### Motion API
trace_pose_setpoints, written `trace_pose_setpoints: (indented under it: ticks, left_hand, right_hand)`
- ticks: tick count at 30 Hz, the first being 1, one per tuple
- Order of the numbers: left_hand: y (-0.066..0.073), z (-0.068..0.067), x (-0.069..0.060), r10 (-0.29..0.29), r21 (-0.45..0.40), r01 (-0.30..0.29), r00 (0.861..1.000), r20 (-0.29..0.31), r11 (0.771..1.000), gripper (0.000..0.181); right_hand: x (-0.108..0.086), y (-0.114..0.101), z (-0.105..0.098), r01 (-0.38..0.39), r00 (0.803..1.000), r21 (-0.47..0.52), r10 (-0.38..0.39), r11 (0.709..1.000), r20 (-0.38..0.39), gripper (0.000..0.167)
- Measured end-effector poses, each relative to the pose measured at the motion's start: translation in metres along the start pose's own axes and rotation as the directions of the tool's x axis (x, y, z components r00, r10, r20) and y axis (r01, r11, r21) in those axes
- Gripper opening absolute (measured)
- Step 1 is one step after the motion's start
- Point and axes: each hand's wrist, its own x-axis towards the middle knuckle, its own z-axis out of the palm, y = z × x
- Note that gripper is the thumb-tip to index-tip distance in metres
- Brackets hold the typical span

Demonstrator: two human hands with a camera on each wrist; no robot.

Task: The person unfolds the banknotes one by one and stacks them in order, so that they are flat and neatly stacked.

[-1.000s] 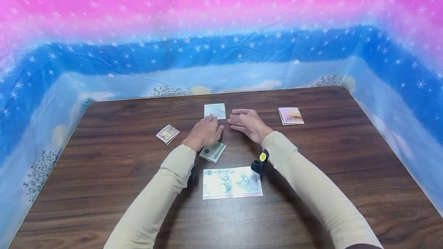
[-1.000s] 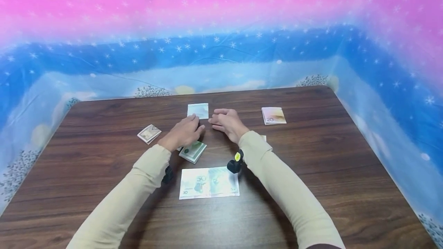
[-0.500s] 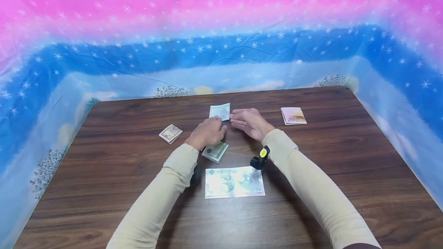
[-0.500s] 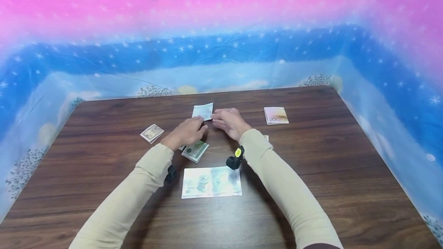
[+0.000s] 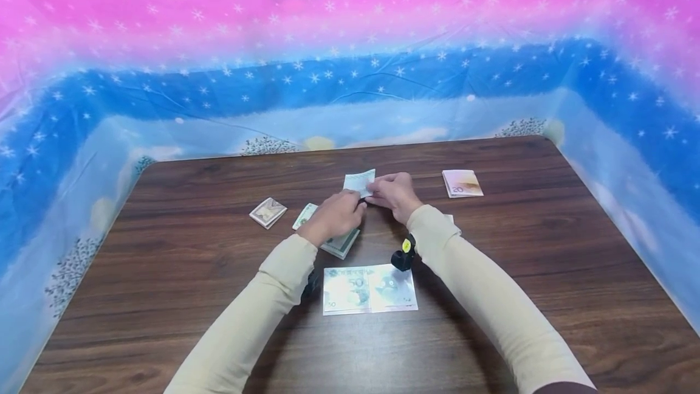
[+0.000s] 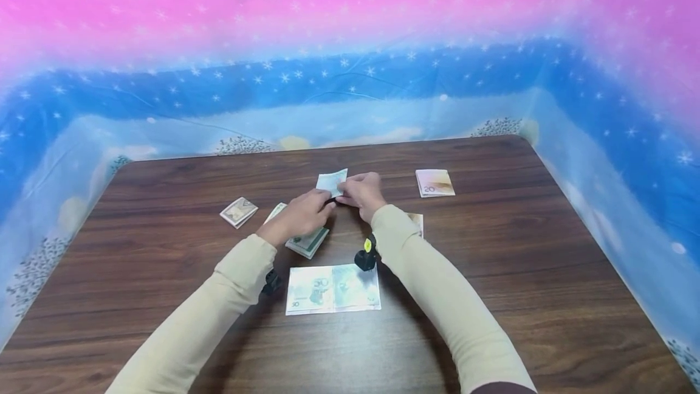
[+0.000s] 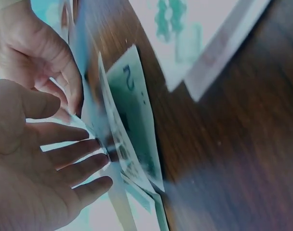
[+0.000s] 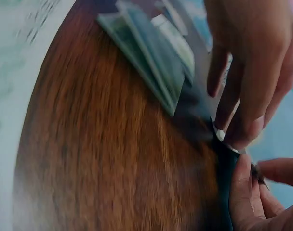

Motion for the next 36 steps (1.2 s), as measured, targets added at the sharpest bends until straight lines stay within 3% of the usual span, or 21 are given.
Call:
trace_pose_setpoints:
  ticks: [3,6,8,10,12,16,20,26,27,30,33,36]
  left_hand:
    - [0.001,-0.001,-0.005,0.009,-0.027,-0.01,0.999,-0.039,1.0,0.037]
    - [0.001,-0.004,-0.012,0.004,-0.082,-0.012,0.995,-0.102,0.997,0.043]
    - [0.001,-0.007,-0.018,-0.022,-0.153,-0.001,0.989,-0.146,0.988,0.045]
    - [0.0,-0.01,-0.025,-0.071,-0.266,0.02,0.98,-0.184,0.964,0.045]
    - [-0.001,-0.011,-0.032,-0.127,-0.417,0.03,0.97,-0.208,0.909,0.044]
    - [-0.004,-0.013,-0.047,-0.218,-0.677,0.007,0.949,-0.227,0.736,0.045]
    - [-0.007,-0.013,-0.062,-0.278,-0.804,0.02,0.943,-0.182,0.595,0.048]
    - [-0.011,-0.007,-0.082,-0.32,-0.951,0.064,0.947,-0.038,0.303,0.047]
    - [-0.012,-0.005,-0.085,-0.322,-0.96,0.072,0.947,-0.02,0.269,0.047]
    - [-0.012,0.002,-0.093,-0.321,-0.973,0.093,0.947,0.021,0.21,0.045]
    - [-0.009,0.007,-0.099,-0.335,-0.973,0.119,0.941,0.048,0.197,0.043]
    - [-0.006,0.011,-0.103,-0.352,-0.97,0.131,0.934,0.053,0.202,0.041]
  right_hand:
    - [-0.003,-0.003,-0.002,-0.007,0.999,-0.068,0.004,0.998,-0.047,0.034]
    - [-0.007,-0.008,-0.005,0.009,0.999,-0.076,-0.012,0.997,-0.039,0.035]
    - [-0.012,-0.011,-0.008,0.031,0.999,-0.062,-0.032,0.998,-0.021,0.035]
    - [-0.018,-0.013,-0.01,0.052,0.999,-0.044,-0.052,0.998,0.0,0.035]
    - [-0.025,-0.014,-0.013,0.065,0.998,-0.037,-0.064,0.997,0.024,0.035]
    - [-0.043,-0.014,-0.018,0.07,0.995,-0.054,-0.066,0.996,0.075,0.034]
    - [-0.063,-0.012,-0.022,0.082,0.988,-0.076,-0.072,0.994,0.134,0.032]
    - [-0.089,-0.001,-0.027,0.114,0.971,-0.062,-0.099,0.992,0.216,0.028]
    - [-0.092,0.002,-0.028,0.11,0.969,-0.06,-0.094,0.992,0.227,0.028]
    - [-0.102,0.012,-0.029,0.079,0.966,-0.051,-0.064,0.996,0.251,0.029]
    - [-0.109,0.022,-0.031,0.063,0.959,-0.049,-0.047,0.997,0.279,0.031]
    - [-0.115,0.03,-0.032,0.107,0.959,-0.09,-0.079,0.99,0.272,0.032]
